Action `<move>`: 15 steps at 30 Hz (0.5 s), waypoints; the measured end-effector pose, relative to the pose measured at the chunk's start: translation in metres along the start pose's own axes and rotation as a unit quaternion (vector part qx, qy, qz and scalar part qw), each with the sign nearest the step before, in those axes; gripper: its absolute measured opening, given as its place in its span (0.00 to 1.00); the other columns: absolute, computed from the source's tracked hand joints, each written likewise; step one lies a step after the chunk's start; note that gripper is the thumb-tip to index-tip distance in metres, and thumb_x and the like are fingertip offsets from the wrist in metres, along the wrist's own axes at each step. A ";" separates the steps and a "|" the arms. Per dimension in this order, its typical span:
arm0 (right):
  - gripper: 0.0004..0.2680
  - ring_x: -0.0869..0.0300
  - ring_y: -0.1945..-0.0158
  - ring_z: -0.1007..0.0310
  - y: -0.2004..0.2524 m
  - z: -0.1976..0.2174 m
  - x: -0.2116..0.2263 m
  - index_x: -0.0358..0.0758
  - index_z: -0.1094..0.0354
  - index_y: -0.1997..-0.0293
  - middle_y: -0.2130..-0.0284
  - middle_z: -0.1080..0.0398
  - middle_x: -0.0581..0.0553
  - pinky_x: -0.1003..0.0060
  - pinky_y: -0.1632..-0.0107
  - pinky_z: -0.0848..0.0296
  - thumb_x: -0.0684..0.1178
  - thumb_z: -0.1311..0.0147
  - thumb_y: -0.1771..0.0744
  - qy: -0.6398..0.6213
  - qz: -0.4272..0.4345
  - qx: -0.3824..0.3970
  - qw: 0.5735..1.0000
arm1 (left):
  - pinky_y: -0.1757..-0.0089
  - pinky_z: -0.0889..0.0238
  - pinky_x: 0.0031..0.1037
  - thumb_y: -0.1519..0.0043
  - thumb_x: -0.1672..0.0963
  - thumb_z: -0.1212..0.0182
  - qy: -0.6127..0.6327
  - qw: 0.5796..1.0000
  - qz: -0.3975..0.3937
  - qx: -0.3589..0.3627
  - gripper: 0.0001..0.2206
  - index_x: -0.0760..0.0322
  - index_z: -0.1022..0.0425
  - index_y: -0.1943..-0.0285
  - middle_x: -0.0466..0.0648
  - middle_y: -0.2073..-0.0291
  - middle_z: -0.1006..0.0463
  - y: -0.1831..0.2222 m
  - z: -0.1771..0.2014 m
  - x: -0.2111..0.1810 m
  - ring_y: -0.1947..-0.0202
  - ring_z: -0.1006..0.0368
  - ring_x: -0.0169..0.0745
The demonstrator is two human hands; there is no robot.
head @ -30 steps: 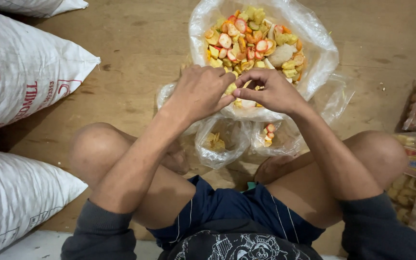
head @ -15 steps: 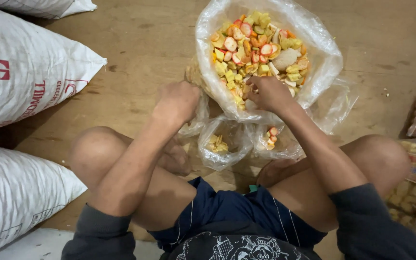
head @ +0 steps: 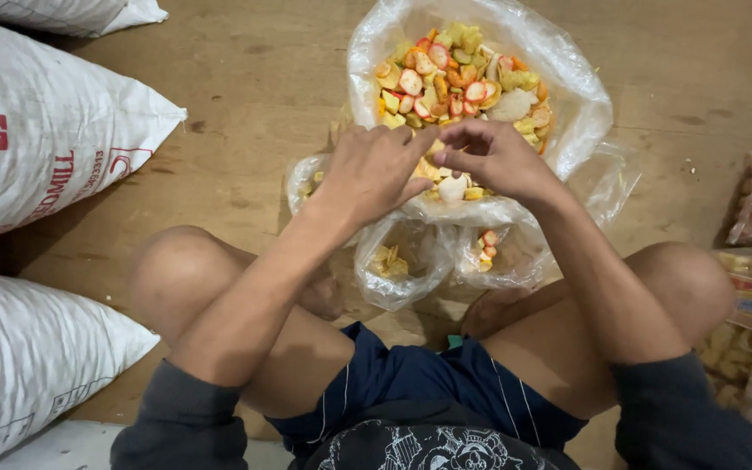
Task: A person is sitting on the floor and manually sorting crackers or chips from a large plastic bag into smaller ones.
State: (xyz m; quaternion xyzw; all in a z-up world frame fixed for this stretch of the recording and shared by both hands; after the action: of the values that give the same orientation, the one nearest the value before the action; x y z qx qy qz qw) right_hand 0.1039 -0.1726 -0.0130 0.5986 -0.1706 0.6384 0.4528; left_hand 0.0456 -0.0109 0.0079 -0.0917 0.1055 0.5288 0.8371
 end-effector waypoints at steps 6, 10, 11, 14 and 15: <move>0.10 0.59 0.69 0.24 0.002 -0.003 -0.010 0.34 0.25 0.50 0.71 0.27 0.42 0.73 0.72 0.29 0.43 0.39 0.34 -0.085 0.001 0.047 0.995 | 0.66 0.29 0.42 0.41 0.48 0.32 -0.005 0.998 -0.030 -0.052 0.20 0.54 0.25 0.43 0.47 0.68 0.22 -0.009 -0.021 0.003 0.66 0.21 0.53; 0.10 0.60 0.68 0.24 0.003 -0.001 -0.011 0.33 0.25 0.48 0.71 0.27 0.43 0.73 0.71 0.29 0.43 0.39 0.34 -0.096 0.010 0.046 0.994 | 0.66 0.29 0.44 0.43 0.48 0.31 0.012 0.998 -0.032 -0.051 0.20 0.55 0.24 0.45 0.48 0.68 0.21 -0.004 -0.005 0.002 0.65 0.21 0.55; 0.10 0.59 0.68 0.24 0.004 -0.003 -0.010 0.33 0.25 0.49 0.71 0.27 0.42 0.73 0.71 0.29 0.42 0.39 0.34 -0.099 0.009 0.051 0.994 | 0.65 0.29 0.43 0.43 0.47 0.31 0.023 0.998 -0.024 -0.053 0.20 0.55 0.23 0.45 0.48 0.69 0.21 -0.002 0.000 0.001 0.66 0.21 0.54; 0.10 0.59 0.68 0.25 0.003 -0.008 -0.012 0.32 0.25 0.49 0.71 0.27 0.42 0.72 0.71 0.30 0.42 0.38 0.34 -0.110 0.009 0.058 0.992 | 0.66 0.29 0.41 0.42 0.46 0.32 0.039 0.997 -0.012 -0.072 0.19 0.56 0.23 0.48 0.47 0.72 0.22 0.003 0.010 -0.002 0.67 0.20 0.52; 0.10 0.59 0.68 0.25 0.003 -0.010 -0.014 0.32 0.26 0.49 0.71 0.27 0.42 0.72 0.71 0.30 0.43 0.38 0.34 -0.118 0.005 0.061 0.991 | 0.66 0.29 0.40 0.40 0.46 0.33 0.046 0.995 -0.005 -0.086 0.17 0.57 0.23 0.51 0.47 0.74 0.23 0.005 0.013 -0.002 0.68 0.20 0.51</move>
State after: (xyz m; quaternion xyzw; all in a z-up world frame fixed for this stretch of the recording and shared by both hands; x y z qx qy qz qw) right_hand 0.0931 -0.1718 -0.0270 0.6957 -0.1866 0.5747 0.3885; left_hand 0.0407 -0.0074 0.0205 -0.1883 0.0972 0.5268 0.8231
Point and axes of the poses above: each hand's wrist, its own y-axis away from the middle knuckle, its own z-axis out of the back of the hand, x = y × z, the point moved 5 cm from there along -y, towards the middle knuckle
